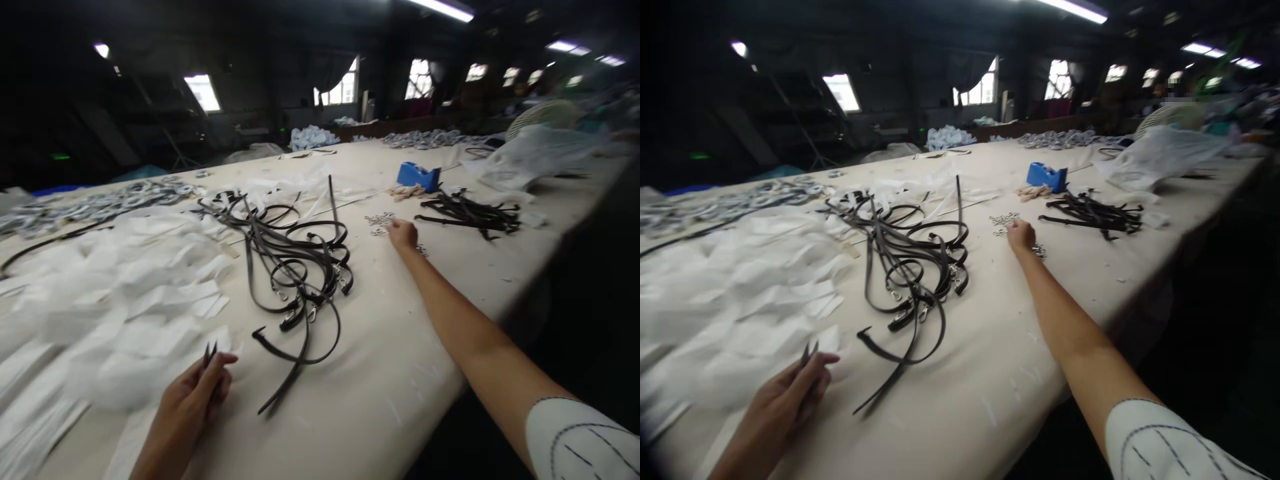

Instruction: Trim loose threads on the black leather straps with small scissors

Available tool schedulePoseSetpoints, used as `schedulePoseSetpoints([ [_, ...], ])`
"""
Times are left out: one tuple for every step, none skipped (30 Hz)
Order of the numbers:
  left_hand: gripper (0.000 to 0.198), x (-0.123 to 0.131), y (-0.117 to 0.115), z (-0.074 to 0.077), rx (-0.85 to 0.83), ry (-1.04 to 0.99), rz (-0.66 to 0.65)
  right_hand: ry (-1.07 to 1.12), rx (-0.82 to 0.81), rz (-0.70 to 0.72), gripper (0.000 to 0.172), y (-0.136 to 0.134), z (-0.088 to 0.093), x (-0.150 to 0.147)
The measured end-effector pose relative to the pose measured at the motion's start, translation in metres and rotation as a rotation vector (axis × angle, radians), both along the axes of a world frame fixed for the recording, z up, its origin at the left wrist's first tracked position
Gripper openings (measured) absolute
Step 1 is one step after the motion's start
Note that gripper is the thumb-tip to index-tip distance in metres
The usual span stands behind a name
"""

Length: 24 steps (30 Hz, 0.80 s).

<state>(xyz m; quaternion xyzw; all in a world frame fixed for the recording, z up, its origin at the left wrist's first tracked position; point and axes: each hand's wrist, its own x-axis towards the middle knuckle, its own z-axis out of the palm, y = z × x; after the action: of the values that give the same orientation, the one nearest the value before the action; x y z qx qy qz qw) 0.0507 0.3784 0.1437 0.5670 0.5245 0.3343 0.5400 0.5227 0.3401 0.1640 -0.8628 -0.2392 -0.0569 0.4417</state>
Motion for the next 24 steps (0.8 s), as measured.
schedulePoseSetpoints([
  [0.054,0.001,-0.001,0.004,-0.042,-0.012,-0.025,-0.037,0.021,0.034,0.017,0.002,0.004,-0.007],
  [0.053,0.001,0.000,0.006,-0.049,-0.027,-0.031,-0.069,0.047,0.083,0.020,0.005,0.008,-0.016],
  [0.051,0.001,0.001,0.008,-0.052,-0.044,-0.027,-0.093,0.070,0.152,0.023,0.007,0.011,-0.028],
  [0.050,0.000,0.002,0.008,-0.049,-0.056,-0.028,-0.105,0.084,0.231,0.023,0.008,0.015,-0.042],
  [0.048,-0.002,0.003,0.008,-0.038,-0.072,-0.025,-0.106,0.087,0.334,0.021,0.008,0.018,-0.059],
  [0.047,-0.004,0.004,0.008,-0.028,-0.090,-0.022,-0.100,0.085,0.457,0.019,0.007,0.021,-0.079],
  [0.047,-0.005,0.005,0.007,-0.016,-0.109,-0.019,-0.094,0.080,0.597,0.019,0.005,0.023,-0.100],
  [0.046,-0.007,0.005,0.007,-0.004,-0.130,-0.014,-0.097,0.093,0.772,0.020,0.002,0.025,-0.121],
  [0.046,-0.008,0.006,0.006,0.005,-0.151,-0.010,-0.116,0.129,0.913,0.021,-0.002,0.027,-0.142],
  [0.045,-0.009,0.006,0.005,0.013,-0.171,-0.004,-0.148,0.167,1.021,0.020,-0.005,0.027,-0.161],
  [0.045,-0.009,0.006,0.005,0.016,-0.190,0.002,-0.187,0.200,1.110,0.018,-0.008,0.027,-0.178],
  [0.045,-0.010,0.007,0.005,0.016,-0.207,0.008,-0.223,0.195,1.181,0.016,-0.011,0.025,-0.193],
  [0.044,-0.010,0.007,0.006,0.012,-0.223,0.015,-0.266,0.157,1.238,0.014,-0.012,0.022,-0.204],
  [0.044,-0.010,0.007,0.006,0.007,-0.237,0.025,-0.316,0.091,1.276,0.013,-0.013,0.018,-0.213],
  [0.044,-0.011,0.007,0.007,0.002,-0.249,0.032,-0.374,0.003,1.296,0.012,-0.013,0.013,-0.219],
  [0.044,-0.011,0.006,0.007,-0.003,-0.259,0.035,-0.436,-0.089,1.297,0.012,-0.012,0.008,-0.224],
  [0.043,-0.011,0.006,0.008,-0.007,-0.266,0.032,-0.496,-0.175,1.281,0.014,-0.010,0.002,-0.227],
  [0.043,-0.011,0.005,0.009,-0.012,-0.271,0.024,-0.547,-0.248,1.255,0.016,-0.008,-0.003,-0.229],
  [0.042,-0.011,0.005,0.009,-0.018,-0.274,0.012,-0.588,-0.303,1.228,0.017,-0.006,-0.007,-0.230],
  [0.042,-0.011,0.004,0.009,-0.027,-0.274,-0.005,-0.618,-0.343,1.202,0.017,-0.003,-0.011,-0.232],
  [0.041,-0.011,0.003,0.009,-0.036,-0.272,-0.022,-0.643,-0.368,1.177,0.016,-0.002,-0.013,-0.233],
  [0.041,-0.011,0.002,0.010,-0.041,-0.265,-0.038,-0.669,-0.382,1.156,0.014,0.000,-0.014,-0.235],
  [0.041,-0.010,0.002,0.010,-0.039,-0.254,-0.051,-0.698,-0.390,1.141,0.012,0.000,-0.015,-0.236],
  [0.042,-0.010,0.001,0.010,-0.029,-0.236,-0.061,-0.728,-0.394,1.132,0.009,0.000,-0.015,-0.237],
])
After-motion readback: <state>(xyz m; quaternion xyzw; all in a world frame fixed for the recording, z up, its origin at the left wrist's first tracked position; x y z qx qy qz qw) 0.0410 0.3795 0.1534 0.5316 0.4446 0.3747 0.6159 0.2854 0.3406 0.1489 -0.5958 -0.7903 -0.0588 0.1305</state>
